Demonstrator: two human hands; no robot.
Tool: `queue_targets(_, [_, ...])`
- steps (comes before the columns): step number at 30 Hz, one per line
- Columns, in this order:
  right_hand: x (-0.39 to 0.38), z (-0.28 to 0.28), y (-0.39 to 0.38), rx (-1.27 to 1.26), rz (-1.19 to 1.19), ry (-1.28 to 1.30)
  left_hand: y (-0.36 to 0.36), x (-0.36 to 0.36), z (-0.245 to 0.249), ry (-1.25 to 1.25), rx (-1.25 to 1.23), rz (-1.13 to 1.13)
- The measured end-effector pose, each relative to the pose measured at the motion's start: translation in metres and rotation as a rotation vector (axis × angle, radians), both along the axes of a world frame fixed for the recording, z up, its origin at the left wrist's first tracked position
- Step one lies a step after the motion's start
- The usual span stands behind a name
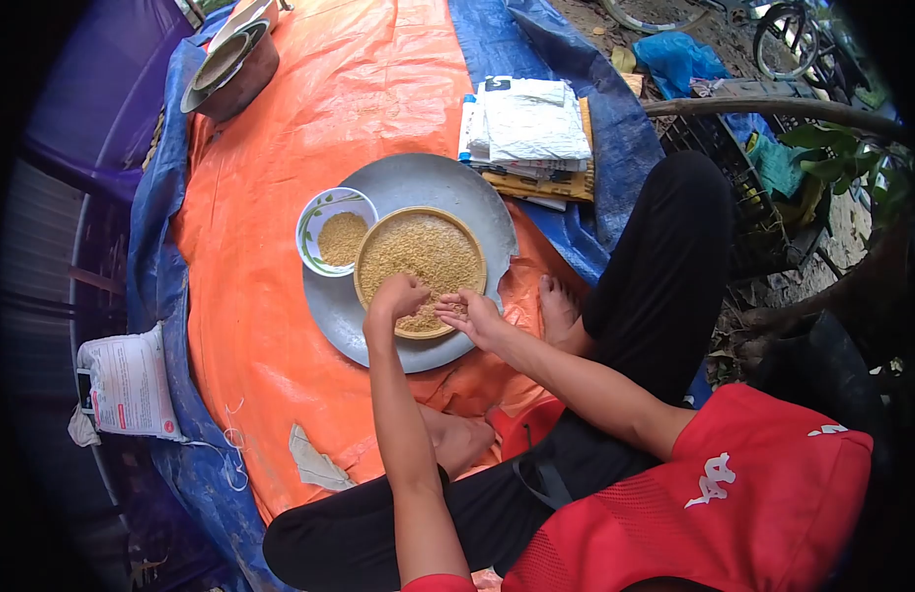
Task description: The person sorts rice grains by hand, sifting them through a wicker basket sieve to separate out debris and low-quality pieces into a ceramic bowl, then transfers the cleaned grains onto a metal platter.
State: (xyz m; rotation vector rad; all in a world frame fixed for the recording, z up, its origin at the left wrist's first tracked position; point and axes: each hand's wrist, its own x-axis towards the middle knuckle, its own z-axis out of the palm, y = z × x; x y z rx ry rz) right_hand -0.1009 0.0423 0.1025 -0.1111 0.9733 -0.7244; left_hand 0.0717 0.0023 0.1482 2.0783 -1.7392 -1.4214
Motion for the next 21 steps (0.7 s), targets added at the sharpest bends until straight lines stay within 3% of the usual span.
queue_targets(6, [0.005,-0.007,0.003,-0.013,0.047,0.002,0.005,0.028,-0.024,-0.292,-0.101,0.015])
queue_targets(10, [0.013,-0.041,0.007,-0.048,0.076,-0.019,0.001,0.037,-0.056,-0.242,-0.166,-0.041])
queue_targets(12, [0.010,-0.031,0.007,-0.061,0.069,-0.045,0.000,0.027,-0.037,-0.140,-0.109,0.049])
queue_targets(15, [0.008,-0.028,0.005,-0.088,0.107,-0.039,-0.006,0.027,-0.052,-0.055,-0.135,0.114])
queue_targets(18, [0.007,-0.030,0.005,-0.141,0.118,-0.001,-0.010,0.018,-0.052,-0.141,-0.128,0.069])
queue_targets(21, [0.008,-0.031,0.005,-0.173,0.114,-0.001,-0.020,0.046,-0.108,-0.161,-0.212,-0.001])
